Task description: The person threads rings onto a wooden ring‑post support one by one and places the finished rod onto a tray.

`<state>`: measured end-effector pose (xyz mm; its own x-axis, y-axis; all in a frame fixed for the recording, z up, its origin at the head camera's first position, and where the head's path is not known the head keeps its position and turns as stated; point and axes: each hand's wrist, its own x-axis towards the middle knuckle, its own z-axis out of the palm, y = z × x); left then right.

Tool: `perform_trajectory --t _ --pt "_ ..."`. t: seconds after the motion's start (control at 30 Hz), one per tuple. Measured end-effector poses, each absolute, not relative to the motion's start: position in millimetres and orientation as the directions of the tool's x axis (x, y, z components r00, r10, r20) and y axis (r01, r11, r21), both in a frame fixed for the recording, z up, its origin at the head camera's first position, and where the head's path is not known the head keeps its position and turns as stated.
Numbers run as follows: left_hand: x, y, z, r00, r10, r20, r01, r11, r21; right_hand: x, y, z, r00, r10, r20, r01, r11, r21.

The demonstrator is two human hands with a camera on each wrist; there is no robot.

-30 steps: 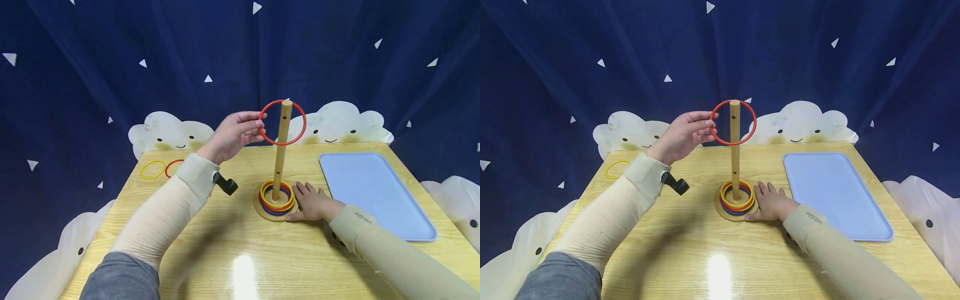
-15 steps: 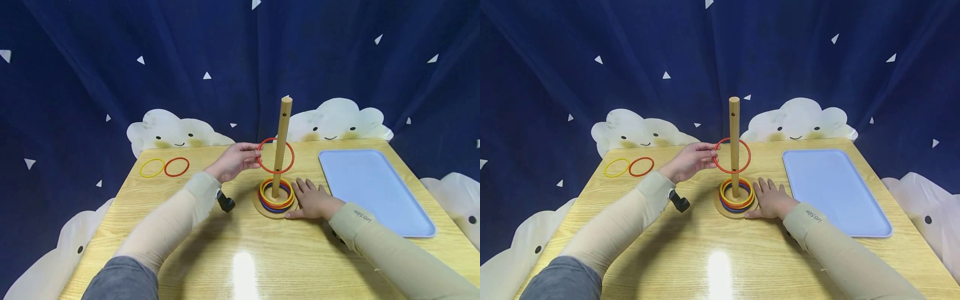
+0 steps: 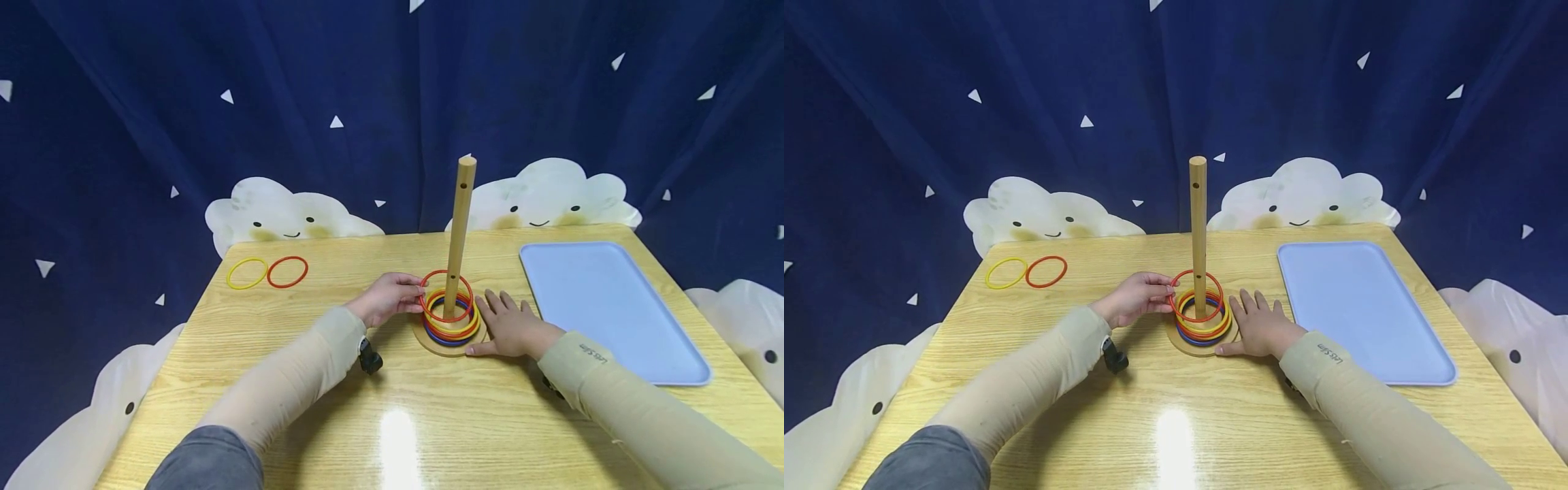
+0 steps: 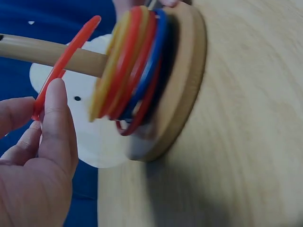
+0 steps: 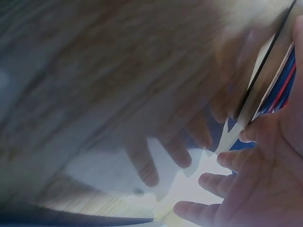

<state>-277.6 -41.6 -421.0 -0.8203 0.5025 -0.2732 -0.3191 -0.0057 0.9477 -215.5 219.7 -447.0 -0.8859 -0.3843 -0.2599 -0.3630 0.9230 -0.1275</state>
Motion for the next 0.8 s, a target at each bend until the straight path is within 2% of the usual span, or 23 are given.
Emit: perform_trajectory --t 0.3,0.67,0.8 --pt "-273.3 -37.4 -432.2 -0.834 0.466 -0.297 -0.299 0.071 0.952 -216.4 220.3 -450.2 -0.888 -0.379 -0.261 -0.357 0.925 -0.129" --pt "-269.2 -35.3 -428.7 -0.847 0.45 -0.284 -0.116 0.364 0.924 -218.5 218.5 -444.5 -0.878 -0.386 -0.284 -0.373 0.922 -0.102" --pt "-268.8 -35.9 -428.3 -0.836 0.452 -0.312 -0.107 0.422 0.9 -217.8 218.5 -444.5 -0.876 -0.385 -0.291 -0.37 0.923 -0.108"
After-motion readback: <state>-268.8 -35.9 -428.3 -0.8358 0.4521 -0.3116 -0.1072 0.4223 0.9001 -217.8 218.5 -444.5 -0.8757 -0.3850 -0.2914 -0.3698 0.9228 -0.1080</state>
